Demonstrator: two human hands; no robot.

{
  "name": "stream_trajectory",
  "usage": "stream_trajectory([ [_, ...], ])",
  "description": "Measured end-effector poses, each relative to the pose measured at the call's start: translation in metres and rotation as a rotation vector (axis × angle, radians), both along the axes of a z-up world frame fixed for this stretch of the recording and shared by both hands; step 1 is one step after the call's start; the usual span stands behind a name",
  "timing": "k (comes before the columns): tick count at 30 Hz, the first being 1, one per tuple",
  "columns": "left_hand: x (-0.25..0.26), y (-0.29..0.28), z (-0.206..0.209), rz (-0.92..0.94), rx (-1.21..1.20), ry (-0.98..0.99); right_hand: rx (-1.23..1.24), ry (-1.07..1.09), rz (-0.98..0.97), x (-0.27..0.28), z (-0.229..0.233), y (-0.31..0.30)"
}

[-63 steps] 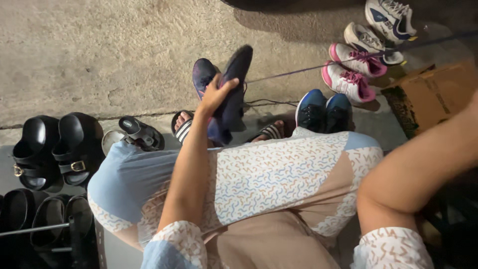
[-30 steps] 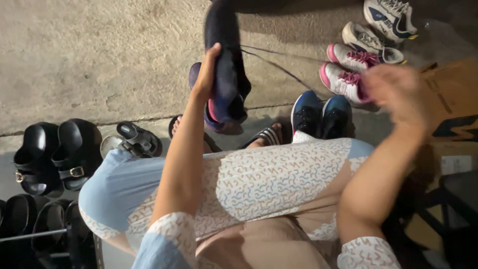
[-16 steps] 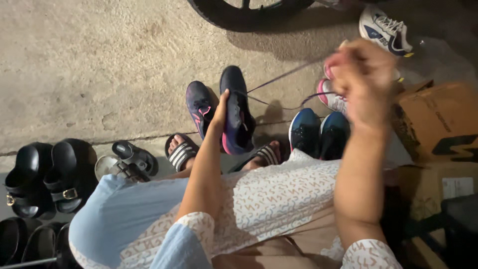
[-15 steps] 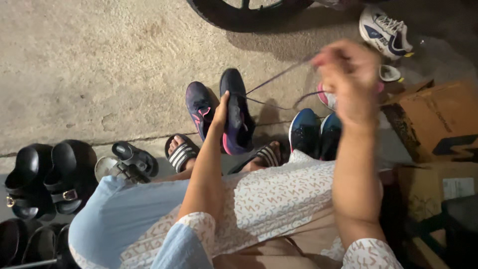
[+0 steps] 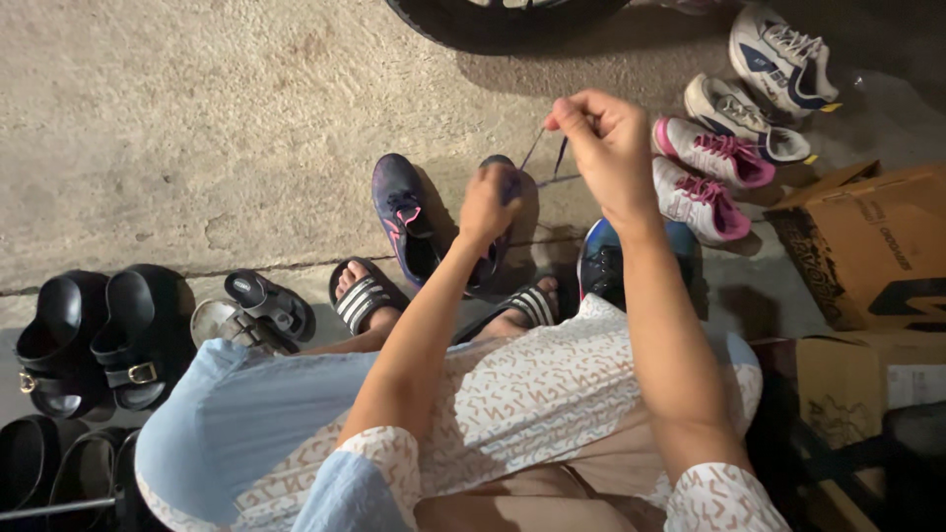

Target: The person sits on the floor and repairs a dark blue sneaker with pink accents. They remove the old shoelace, thread a new dark-colored lace through the eyelets, and tie it securely.

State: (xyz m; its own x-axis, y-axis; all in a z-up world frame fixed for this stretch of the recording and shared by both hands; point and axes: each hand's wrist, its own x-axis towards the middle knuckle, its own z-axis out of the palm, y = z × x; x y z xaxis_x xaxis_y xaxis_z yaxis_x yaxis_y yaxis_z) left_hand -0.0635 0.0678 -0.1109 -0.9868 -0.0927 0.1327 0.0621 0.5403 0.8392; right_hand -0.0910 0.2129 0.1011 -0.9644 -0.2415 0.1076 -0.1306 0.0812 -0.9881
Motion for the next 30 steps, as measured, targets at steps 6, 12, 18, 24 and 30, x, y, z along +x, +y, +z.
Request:
stream_trajectory([
  [6, -0.027, 0.002, 0.001, -0.100, -0.134, -0.034, -0.111, -0.117, -0.096, -0.011, 0.001, 0.028],
  [12, -0.036, -0.048, 0.022, -0.314, -0.115, -0.026, -0.177, -0.121, -0.237, -0.033, -0.025, 0.071],
  [18, -0.038, -0.071, 0.110, -0.394, 0.036, 0.036, -0.009, -0.052, -0.345, -0.047, -0.045, 0.110],
  [24, -0.033, -0.089, 0.174, -0.309, 0.153, -0.027, -0.425, -0.185, -0.260, -0.047, -0.040, 0.121],
  [30, -0.021, -0.100, 0.195, -0.313, 0.210, 0.136, -0.397, -0.169, -0.242, -0.040, -0.033, 0.122],
])
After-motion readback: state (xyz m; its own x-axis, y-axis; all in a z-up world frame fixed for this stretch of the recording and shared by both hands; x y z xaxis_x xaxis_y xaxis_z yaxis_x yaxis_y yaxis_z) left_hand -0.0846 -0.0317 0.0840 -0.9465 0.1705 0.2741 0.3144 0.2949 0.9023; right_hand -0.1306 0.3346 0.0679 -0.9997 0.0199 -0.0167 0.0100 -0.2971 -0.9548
